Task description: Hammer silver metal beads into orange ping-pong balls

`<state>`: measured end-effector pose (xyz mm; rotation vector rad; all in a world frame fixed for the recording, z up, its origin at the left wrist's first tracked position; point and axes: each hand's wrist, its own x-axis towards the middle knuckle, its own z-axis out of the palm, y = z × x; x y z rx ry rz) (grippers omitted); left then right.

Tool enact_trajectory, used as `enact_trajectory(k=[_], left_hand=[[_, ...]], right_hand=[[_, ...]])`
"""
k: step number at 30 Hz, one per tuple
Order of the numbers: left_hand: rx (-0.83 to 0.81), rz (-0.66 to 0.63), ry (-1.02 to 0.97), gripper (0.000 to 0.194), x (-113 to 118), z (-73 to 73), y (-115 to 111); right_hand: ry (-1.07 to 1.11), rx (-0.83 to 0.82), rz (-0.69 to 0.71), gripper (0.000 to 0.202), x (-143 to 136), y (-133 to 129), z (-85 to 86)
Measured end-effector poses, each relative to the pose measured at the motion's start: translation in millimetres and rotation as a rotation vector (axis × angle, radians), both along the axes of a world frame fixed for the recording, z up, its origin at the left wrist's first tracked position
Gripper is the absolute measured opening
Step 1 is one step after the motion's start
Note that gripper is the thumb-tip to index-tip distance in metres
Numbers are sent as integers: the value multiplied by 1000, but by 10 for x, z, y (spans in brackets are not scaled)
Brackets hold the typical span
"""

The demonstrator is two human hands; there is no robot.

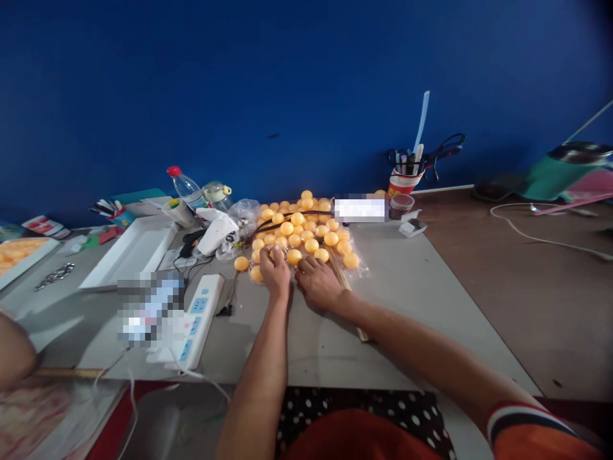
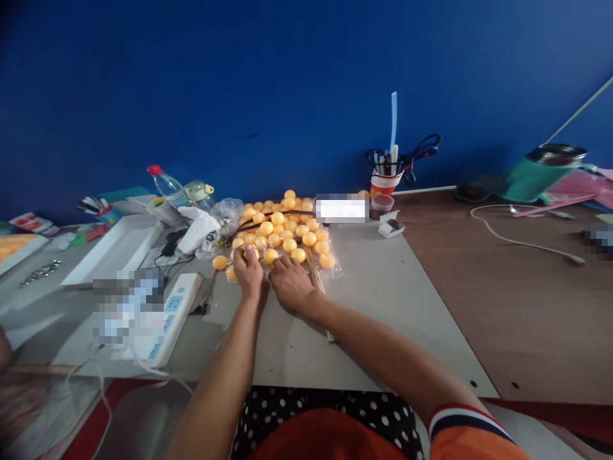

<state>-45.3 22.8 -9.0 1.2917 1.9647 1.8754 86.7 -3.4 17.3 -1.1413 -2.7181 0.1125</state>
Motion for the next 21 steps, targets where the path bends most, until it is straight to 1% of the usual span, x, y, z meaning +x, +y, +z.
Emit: enact_trajectory(k=[2,5,10,12,14,16,18,21], left_hand=[[-3,-3,-3,22,1,-2,-3],[-28,-46,-32,20,10,2,-16],[-32,-37,-8,21,25,8,-18],[-20,-33,6,21,30,19,-25],[18,-50,44,22,38,46,-50],[84,-86,99,25,57,89,-96],[154,-137,148,28,88,137,-157],[188,-260,230,32,145,179,-238]], right_hand=[[17,-23,22,22,9,-25,-2],[33,-81,25,23,22,-40,-12],[54,-77,-14,25,41,-41,-35],[50,-92,-33,25,43,-12,-24],[86,-103,-82,25,44,48,10],[148,-70,-144,25,46,136,67],[197,0,-190,26,53,244,136],[226,68,-282,27,65,416,223]])
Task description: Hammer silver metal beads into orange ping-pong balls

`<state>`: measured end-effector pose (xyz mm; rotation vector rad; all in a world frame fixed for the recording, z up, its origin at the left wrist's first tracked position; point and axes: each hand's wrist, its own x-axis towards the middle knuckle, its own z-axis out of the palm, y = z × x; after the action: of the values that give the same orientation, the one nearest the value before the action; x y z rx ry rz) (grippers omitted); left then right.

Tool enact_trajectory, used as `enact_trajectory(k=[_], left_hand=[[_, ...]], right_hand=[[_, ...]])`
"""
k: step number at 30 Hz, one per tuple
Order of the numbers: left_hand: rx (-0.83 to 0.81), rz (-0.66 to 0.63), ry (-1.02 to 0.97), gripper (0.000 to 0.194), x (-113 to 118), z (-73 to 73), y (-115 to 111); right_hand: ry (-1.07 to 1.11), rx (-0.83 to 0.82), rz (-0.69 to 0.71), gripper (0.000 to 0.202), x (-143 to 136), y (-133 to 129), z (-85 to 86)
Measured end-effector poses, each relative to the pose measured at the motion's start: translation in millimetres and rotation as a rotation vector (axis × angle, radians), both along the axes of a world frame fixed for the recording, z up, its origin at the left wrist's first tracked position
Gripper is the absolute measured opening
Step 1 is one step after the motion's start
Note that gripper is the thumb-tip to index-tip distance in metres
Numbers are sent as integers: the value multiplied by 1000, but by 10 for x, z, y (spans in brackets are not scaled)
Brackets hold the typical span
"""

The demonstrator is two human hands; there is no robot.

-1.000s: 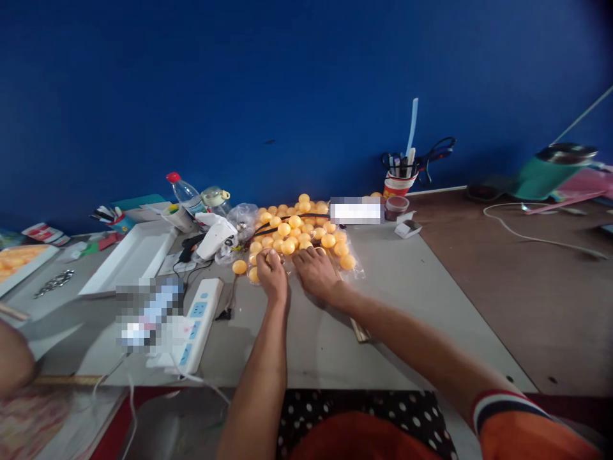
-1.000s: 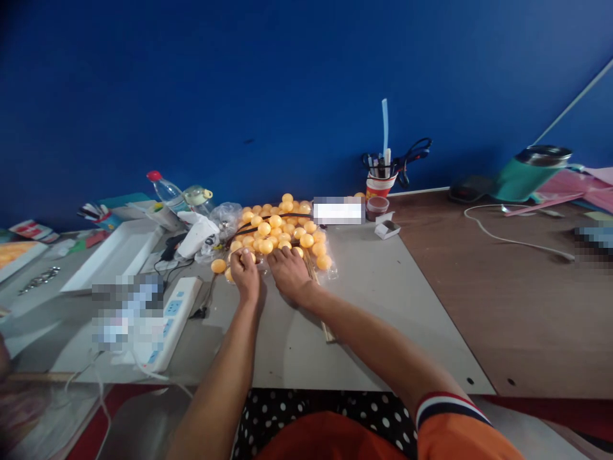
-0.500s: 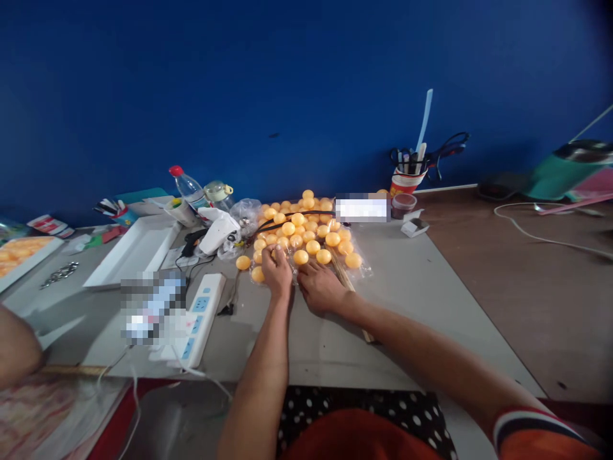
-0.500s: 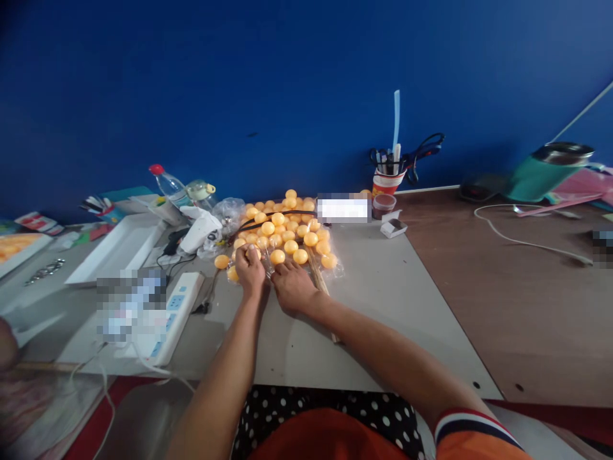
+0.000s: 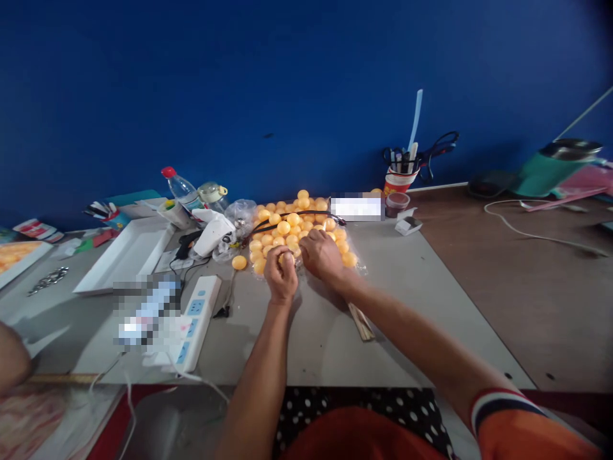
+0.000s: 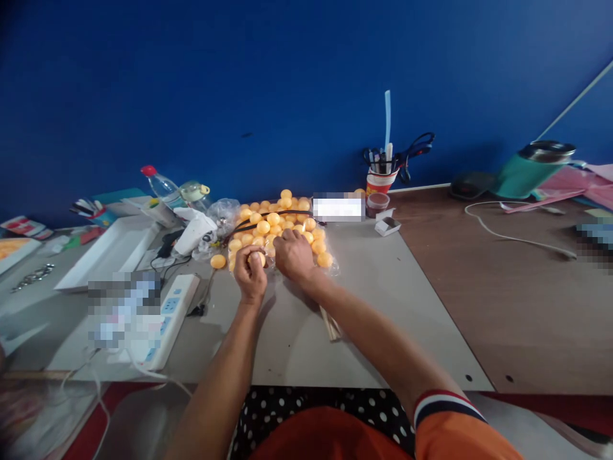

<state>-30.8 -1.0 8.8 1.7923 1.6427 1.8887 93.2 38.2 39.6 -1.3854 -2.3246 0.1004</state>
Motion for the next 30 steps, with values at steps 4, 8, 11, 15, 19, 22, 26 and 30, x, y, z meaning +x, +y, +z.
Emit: enact_trajectory(k=[4,8,11,15,19,22,26,30], left_hand=[[-114,-192,162,30,47,-54,-5],[-190,-127,106,30,9,-137,94],[-234,2,-95,31,-45,-139,147],[-219,35,-227,33,-76,-99,154],[-137,72,-151,32,-82,-101,159],[-111,63,-119,30,-81,-111,164],[-97,30,-128,30,-60,-95,148],[-93,13,-134,30,-58,-94,142]], right_hand=[[24,-101,-135,29,2,164,35],[117,-183,-210,32,0,181,5],[237,-179,-208,31,5,88,-24],[321,-174,45,26,2,-124,-72],[188,-191,315,21,-19,-281,-153],[71,-109,342,25,-44,-301,-208],[-96,-58,261,32,-117,-256,-231],[-205,-126,201,32,-205,-219,-224]])
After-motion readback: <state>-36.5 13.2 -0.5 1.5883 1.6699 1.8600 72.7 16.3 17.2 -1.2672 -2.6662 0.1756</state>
